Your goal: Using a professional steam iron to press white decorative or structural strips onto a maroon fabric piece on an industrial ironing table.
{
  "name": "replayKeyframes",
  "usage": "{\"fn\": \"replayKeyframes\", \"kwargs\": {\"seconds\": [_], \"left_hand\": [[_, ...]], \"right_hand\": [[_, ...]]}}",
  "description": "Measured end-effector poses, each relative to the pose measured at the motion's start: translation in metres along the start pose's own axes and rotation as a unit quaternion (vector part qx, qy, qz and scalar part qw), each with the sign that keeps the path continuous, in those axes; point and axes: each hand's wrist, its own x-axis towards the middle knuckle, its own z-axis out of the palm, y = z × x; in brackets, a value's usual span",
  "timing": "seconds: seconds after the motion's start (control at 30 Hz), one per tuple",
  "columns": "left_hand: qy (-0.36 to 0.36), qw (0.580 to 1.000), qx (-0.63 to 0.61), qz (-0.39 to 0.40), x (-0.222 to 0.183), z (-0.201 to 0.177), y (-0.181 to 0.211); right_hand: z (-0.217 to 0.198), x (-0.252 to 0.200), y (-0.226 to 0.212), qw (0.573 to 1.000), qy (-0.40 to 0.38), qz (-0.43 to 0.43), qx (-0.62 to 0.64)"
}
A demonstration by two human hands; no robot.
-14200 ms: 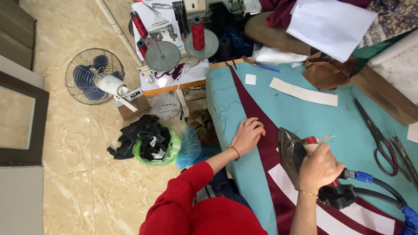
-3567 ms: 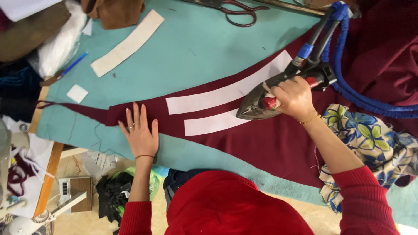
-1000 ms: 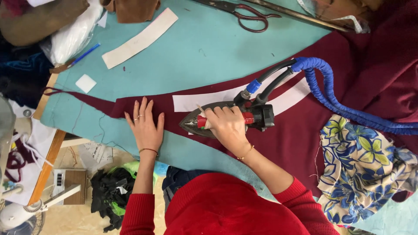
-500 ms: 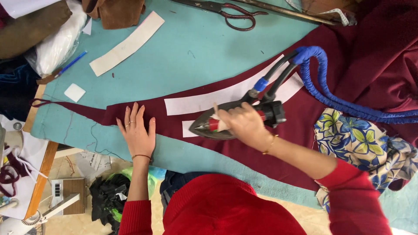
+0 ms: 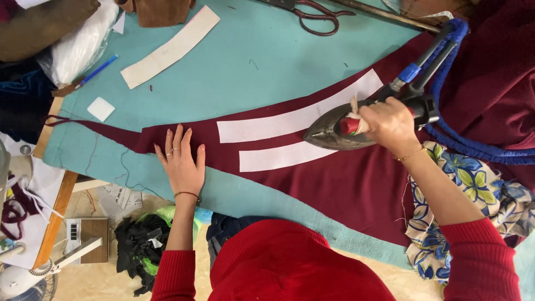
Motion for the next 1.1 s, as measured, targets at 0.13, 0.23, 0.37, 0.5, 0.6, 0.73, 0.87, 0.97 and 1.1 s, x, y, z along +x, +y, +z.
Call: {"fn": "replayKeyframes", "kwargs": {"seconds": [0.13, 0.23, 0.37, 0.5, 0.6, 0.73, 0.87, 0.97, 1.1], "left_hand": [[0.000, 1.000, 0.002, 0.006, 0.001, 0.000, -0.001], [-0.003, 1.000, 0.007, 0.006, 0.000, 0.000, 0.000], [0.002, 1.000, 0.023, -0.003, -0.001, 0.004, 0.001], [-0.001, 1.000, 0.025, -0.002, -0.001, 0.004, 0.002], [0.002, 1.000, 0.031, -0.002, 0.000, 0.005, 0.002], [-0.003, 1.000, 0.030, 0.000, 0.000, 0.004, 0.002], [-0.008, 1.000, 0.025, -0.006, 0.002, 0.000, 0.006], [-0.011, 1.000, 0.029, -0.001, 0.001, 0.002, 0.004], [-0.013, 1.000, 0.027, -0.006, 0.001, 0.000, 0.005]], "right_hand": [[0.000, 0.006, 0.002, 0.999, 0.033, 0.020, -0.028], [-0.008, 0.012, -0.004, 0.998, 0.051, 0.026, -0.040], [-0.006, 0.011, -0.006, 0.997, 0.051, 0.042, -0.047], [-0.010, 0.011, -0.009, 0.997, 0.048, 0.044, -0.040], [-0.016, 0.017, -0.016, 0.998, 0.040, 0.046, -0.027], [-0.040, 0.043, -0.047, 0.998, 0.042, 0.036, 0.006], [-0.057, 0.068, -0.088, 0.998, 0.054, 0.030, 0.008], [-0.064, 0.086, -0.126, 0.998, 0.049, 0.032, 0.007], [-0.059, 0.105, -0.174, 0.998, 0.035, 0.042, 0.008]]}}
